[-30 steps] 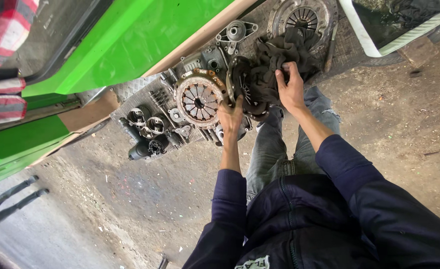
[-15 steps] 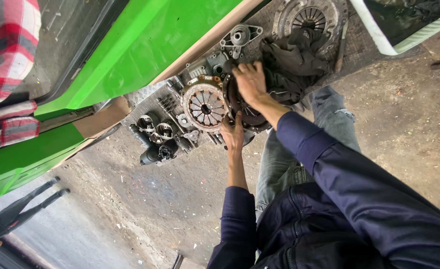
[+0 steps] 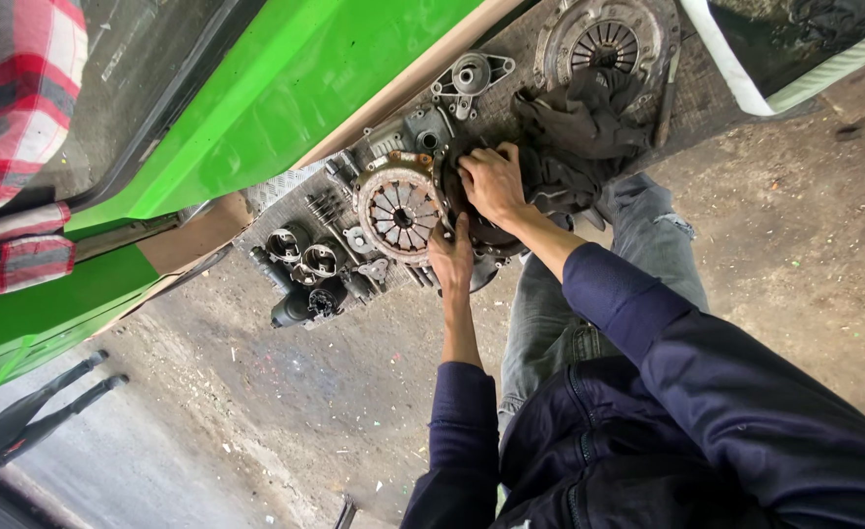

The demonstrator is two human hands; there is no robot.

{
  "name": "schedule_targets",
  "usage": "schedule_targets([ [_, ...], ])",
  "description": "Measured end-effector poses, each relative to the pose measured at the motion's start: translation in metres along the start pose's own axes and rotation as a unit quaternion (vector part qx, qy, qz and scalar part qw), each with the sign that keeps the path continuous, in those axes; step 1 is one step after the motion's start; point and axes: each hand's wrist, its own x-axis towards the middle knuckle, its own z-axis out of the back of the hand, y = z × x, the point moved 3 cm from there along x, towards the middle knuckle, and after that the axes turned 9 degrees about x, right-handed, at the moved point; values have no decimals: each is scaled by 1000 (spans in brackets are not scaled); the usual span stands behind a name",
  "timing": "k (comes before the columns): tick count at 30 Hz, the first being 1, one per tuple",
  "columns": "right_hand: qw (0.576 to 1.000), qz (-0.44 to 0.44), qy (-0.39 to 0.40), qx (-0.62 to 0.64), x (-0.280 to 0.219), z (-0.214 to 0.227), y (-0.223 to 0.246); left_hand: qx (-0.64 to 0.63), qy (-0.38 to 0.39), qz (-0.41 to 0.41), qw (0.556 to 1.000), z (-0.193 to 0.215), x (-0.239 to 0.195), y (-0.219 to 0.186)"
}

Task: The person scrubs two circular metal car parts with a wire brush, then wipes them with a cloth. The parts are placed on a metal workbench alongside other disassembled engine components.

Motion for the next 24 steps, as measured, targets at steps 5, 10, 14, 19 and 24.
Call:
schedule_targets([
  [5,971,82,74,-214,6,4,-19,-23,-1,-12,1000,-6,12,14],
  [10,879,117,363,-288,14,21,-50,-110,31,-57,992,-22,35,7],
  [14,992,-22,72,-100,-18,62,-34,14,38,6,999,3,18,24],
  [19,978,-23,-183,102,-33,170,-51,54,73,20,996,5,28,-5],
  [24,939,-78,-267,204,-42,235,-47,96,25,-88,991,4,40,-18],
])
